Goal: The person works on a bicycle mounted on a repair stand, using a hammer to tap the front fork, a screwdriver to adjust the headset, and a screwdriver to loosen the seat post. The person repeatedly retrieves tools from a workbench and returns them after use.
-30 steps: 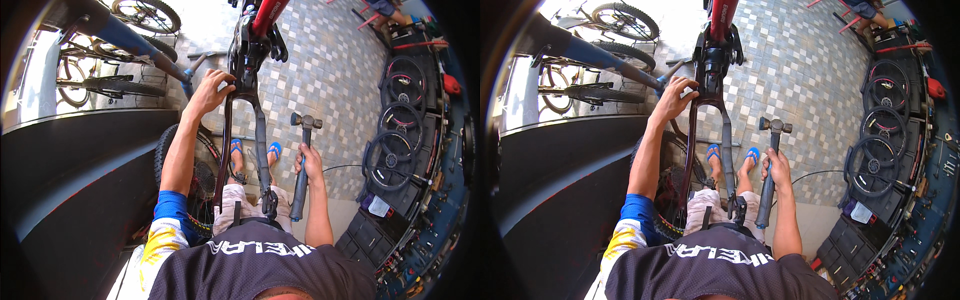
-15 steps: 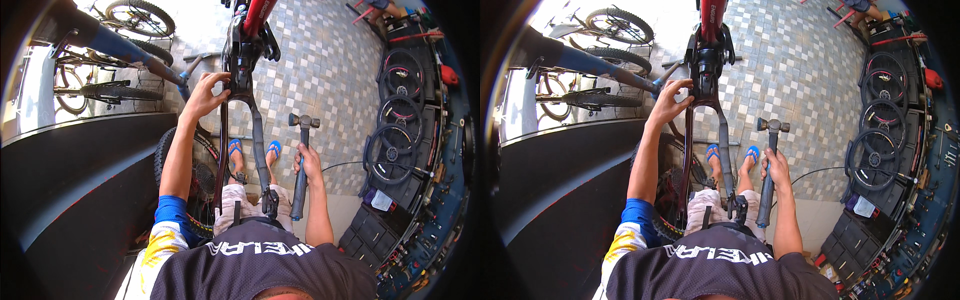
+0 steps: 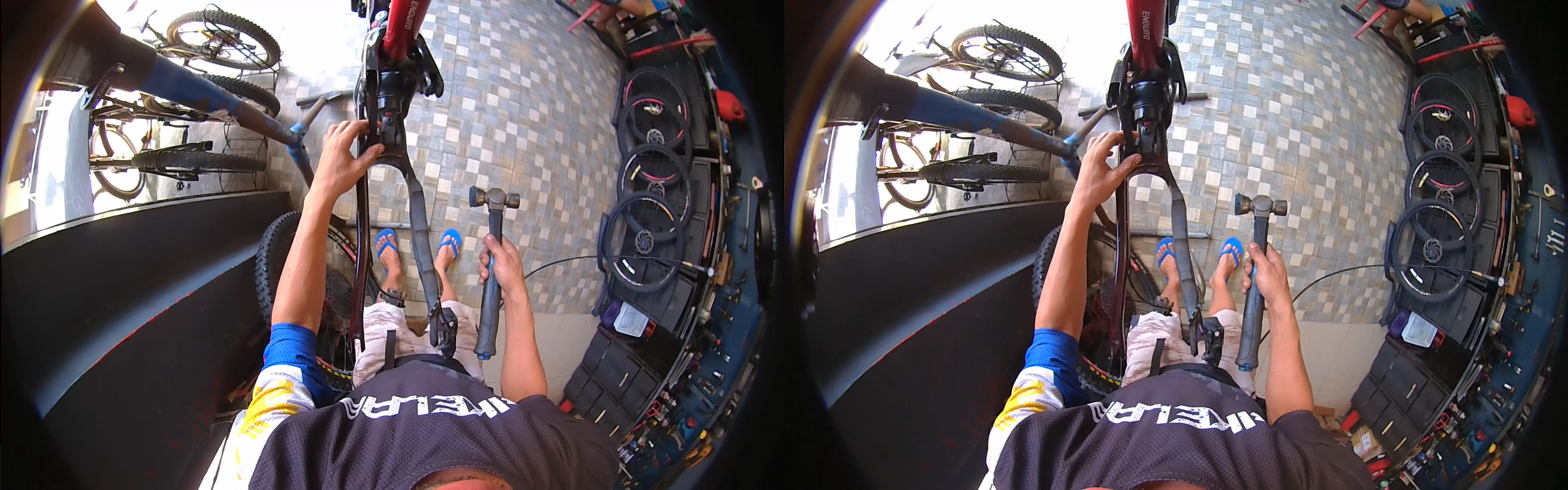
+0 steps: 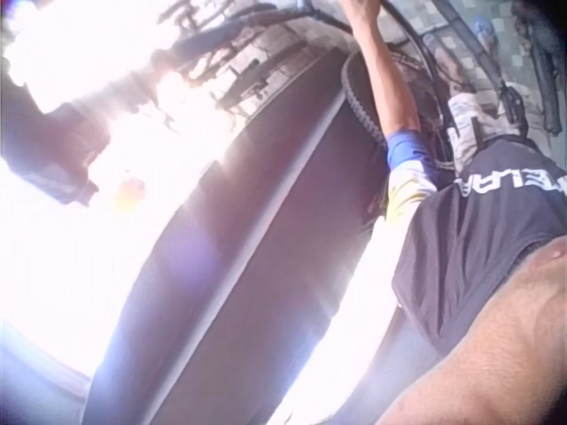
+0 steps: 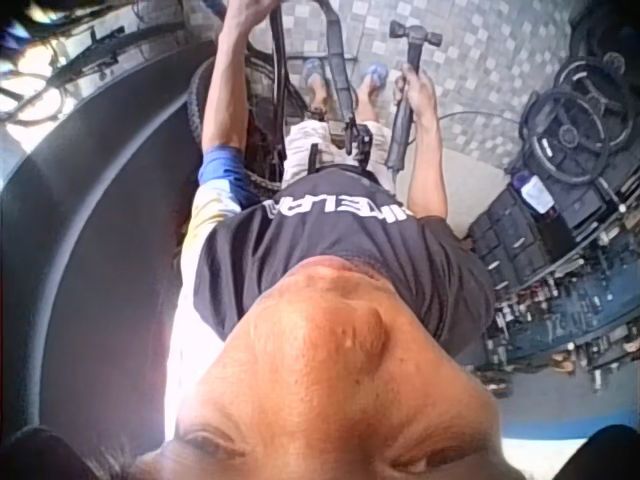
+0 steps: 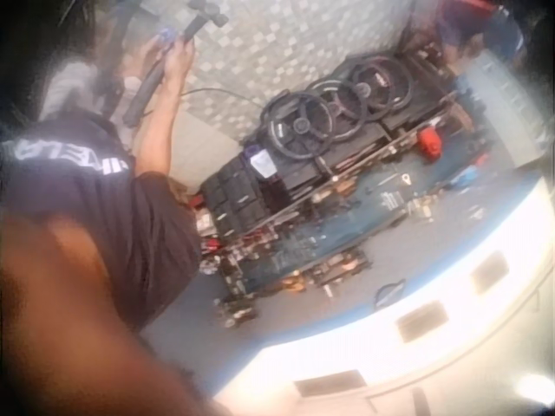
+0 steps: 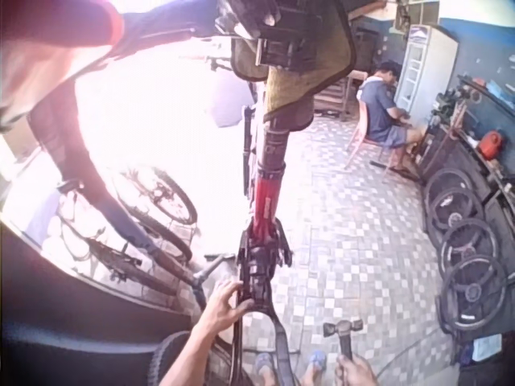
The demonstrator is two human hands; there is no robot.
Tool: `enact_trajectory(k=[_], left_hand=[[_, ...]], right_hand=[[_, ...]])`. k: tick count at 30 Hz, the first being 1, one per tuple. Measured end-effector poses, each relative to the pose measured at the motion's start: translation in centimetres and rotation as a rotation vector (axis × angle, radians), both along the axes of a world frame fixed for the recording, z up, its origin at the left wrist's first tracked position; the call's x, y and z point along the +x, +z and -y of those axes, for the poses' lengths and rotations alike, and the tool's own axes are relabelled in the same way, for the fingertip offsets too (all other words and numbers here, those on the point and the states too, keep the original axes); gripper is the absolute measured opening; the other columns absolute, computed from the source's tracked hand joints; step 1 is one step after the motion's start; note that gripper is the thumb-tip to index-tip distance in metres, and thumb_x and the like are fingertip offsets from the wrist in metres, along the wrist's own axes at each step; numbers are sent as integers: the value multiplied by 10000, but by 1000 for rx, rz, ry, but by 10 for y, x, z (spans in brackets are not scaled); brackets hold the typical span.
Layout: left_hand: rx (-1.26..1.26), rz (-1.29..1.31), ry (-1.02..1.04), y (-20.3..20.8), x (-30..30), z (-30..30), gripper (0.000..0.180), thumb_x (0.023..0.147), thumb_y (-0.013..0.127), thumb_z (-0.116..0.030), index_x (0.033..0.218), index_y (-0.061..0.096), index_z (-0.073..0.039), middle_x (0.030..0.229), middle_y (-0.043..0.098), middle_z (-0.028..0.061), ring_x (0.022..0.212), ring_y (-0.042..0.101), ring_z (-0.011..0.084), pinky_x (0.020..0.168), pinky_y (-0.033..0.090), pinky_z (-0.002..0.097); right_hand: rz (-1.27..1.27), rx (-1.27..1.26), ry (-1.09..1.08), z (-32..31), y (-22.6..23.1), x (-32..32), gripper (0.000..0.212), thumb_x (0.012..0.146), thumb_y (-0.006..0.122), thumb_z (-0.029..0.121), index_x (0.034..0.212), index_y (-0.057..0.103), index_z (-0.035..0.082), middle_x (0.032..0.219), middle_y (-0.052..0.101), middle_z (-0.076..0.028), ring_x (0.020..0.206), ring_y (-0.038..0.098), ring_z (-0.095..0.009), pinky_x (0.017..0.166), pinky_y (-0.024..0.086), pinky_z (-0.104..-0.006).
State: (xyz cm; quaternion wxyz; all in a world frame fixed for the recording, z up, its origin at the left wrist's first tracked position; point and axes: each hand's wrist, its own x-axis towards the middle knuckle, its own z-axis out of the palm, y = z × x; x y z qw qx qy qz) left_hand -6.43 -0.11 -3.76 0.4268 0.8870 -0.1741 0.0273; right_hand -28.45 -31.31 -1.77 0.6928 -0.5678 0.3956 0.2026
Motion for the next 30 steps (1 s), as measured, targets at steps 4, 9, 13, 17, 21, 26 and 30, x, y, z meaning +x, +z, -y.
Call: enact_trajectory(k=[4,9,13,17,21,26,30], left_hand=[[-257,-86,48,0,1,1,466,883,794,-250,1280,658,-46,1168,715,117,1131,637,285,945,489,417],[-592,-139,40,24,26,7,361,989,706,-163,1284,650,37,1156,725,109,1063,678,158,907,534,302],[-574,-189,46,48,34,13,342,1004,689,-133,1291,646,47,1123,729,78,1038,658,125,948,515,298],[-766,-257,6,44,35,19,333,1008,686,-147,1286,649,33,1126,732,81,1035,680,143,932,528,284],[-739,-279,15,38,32,21,316,1005,694,-146,1269,657,24,1110,738,72,1027,683,138,933,530,285],[-724,-285,35,39,33,23,312,996,705,-139,1257,659,26,1097,741,72,1016,686,136,930,530,282],[-715,-289,51,42,32,23,310,989,713,-136,1253,664,21,1090,742,75,1007,685,129,921,526,272]], right_hand=[[3,-10,-12,1,3,-7,269,1048,575,357,983,520,102,694,524,-14,463,524,-120,403,474,-301],[3,1,-32,0,-1,-19,244,1045,581,336,999,523,103,679,517,-9,454,518,-120,403,466,-296],[-4,13,-41,-1,1,-25,228,1046,581,326,999,522,110,674,513,-6,455,517,-118,408,462,-295],[-6,20,-37,0,-3,-28,228,1046,580,328,993,522,114,674,512,-5,460,518,-119,412,462,-299],[-16,11,-33,1,-2,-26,237,1043,585,332,986,520,111,676,513,-4,459,518,-119,408,463,-300],[-15,6,-38,8,-8,-29,249,1038,594,337,984,515,108,677,513,-3,457,518,-118,402,470,-304],[-7,10,-40,12,-10,-30,245,1036,597,334,986,510,111,677,513,-3,456,520,-118,401,472,-303]])
